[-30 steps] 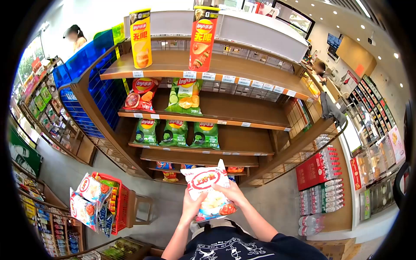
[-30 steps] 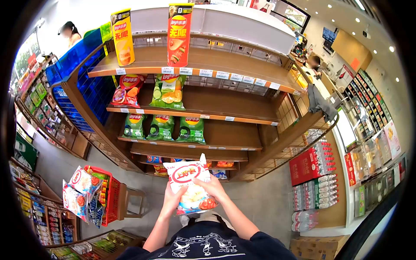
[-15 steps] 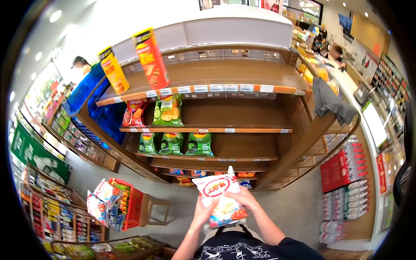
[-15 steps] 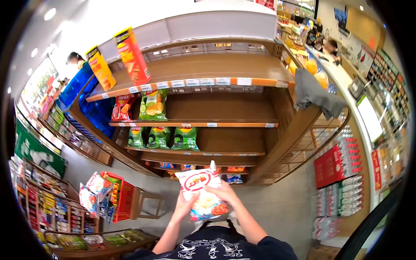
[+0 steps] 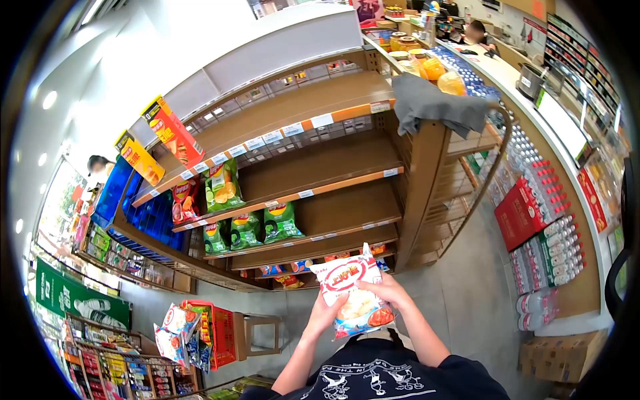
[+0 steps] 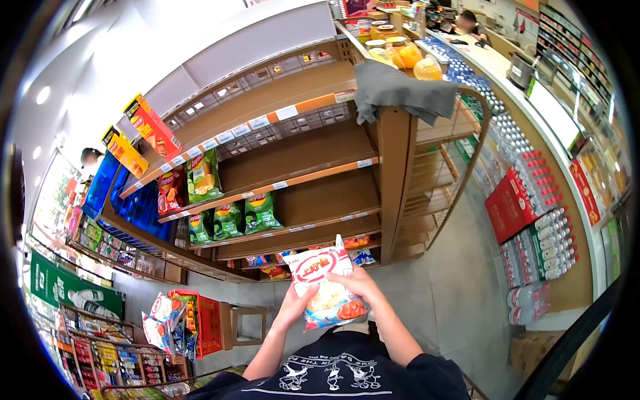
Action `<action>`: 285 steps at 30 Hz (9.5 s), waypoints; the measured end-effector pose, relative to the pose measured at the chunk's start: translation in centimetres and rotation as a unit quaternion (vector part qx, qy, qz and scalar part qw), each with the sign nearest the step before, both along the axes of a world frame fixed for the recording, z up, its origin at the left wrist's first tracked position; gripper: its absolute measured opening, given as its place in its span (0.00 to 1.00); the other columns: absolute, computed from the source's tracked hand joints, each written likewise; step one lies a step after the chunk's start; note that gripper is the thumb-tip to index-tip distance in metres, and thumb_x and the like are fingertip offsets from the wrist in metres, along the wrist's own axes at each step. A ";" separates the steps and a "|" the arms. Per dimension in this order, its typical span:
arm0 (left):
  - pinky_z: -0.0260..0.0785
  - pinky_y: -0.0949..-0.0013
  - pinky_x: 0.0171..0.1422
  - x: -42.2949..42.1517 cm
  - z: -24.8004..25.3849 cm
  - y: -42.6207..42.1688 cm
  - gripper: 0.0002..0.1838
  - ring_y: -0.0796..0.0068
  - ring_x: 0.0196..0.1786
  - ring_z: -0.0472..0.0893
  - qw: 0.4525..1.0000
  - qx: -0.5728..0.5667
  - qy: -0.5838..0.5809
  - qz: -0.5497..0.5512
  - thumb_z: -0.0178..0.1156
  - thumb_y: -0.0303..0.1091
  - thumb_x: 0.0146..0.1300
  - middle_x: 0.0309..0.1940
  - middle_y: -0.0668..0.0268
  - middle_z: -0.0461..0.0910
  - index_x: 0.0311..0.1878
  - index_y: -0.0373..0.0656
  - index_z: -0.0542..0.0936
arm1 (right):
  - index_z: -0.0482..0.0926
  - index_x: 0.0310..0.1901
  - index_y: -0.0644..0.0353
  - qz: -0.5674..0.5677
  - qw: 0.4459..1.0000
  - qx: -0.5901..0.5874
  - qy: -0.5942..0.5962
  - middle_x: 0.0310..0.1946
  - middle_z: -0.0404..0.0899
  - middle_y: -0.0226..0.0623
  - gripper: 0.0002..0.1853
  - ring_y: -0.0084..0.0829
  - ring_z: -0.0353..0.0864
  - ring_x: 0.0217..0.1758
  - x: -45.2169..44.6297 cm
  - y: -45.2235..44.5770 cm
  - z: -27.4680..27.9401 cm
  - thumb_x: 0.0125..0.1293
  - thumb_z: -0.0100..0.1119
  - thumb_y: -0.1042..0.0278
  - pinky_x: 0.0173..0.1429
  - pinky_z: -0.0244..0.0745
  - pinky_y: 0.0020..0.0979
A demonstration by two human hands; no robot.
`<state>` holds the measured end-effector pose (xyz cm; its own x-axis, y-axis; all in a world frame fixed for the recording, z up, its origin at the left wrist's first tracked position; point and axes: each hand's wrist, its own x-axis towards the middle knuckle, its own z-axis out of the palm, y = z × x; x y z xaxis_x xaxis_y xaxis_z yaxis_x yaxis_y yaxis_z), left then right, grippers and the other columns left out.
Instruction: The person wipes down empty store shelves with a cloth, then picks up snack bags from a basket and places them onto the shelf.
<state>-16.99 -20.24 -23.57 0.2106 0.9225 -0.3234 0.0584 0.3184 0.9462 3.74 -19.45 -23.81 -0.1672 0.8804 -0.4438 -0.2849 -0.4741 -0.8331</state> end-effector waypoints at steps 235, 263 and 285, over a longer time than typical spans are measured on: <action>0.79 0.69 0.47 -18.4 -2.8 -0.8 0.17 0.73 0.44 0.85 0.917 -0.042 0.062 0.392 0.55 0.39 0.74 0.42 0.59 0.85 0.55 0.34 0.78 | 0.82 0.47 0.67 0.256 0.887 0.304 -0.236 0.35 0.85 0.37 0.11 0.23 0.84 0.38 -19.0 15.3 -7.3 0.67 0.65 0.70 0.43 0.81 0.26; 0.76 0.74 0.40 -40.1 -3.6 -7.3 0.14 0.79 0.38 0.83 0.729 0.013 0.026 0.684 0.59 0.39 0.71 0.36 0.64 0.86 0.47 0.37 0.83 | 0.82 0.51 0.65 0.548 0.744 0.336 -0.181 0.41 0.87 0.42 0.15 0.29 0.86 0.45 -51.6 14.7 -1.0 0.69 0.63 0.64 0.51 0.79 0.30; 0.72 0.62 0.57 -57.8 0.1 -11.0 0.16 0.64 0.48 0.82 0.521 -0.023 0.325 0.789 0.62 0.36 0.66 0.43 0.53 0.84 0.49 0.32 0.80 | 0.80 0.51 0.69 0.617 0.702 0.350 -0.066 0.40 0.86 0.49 0.16 0.38 0.87 0.45 -68.3 14.9 2.1 0.66 0.63 0.66 0.52 0.81 0.35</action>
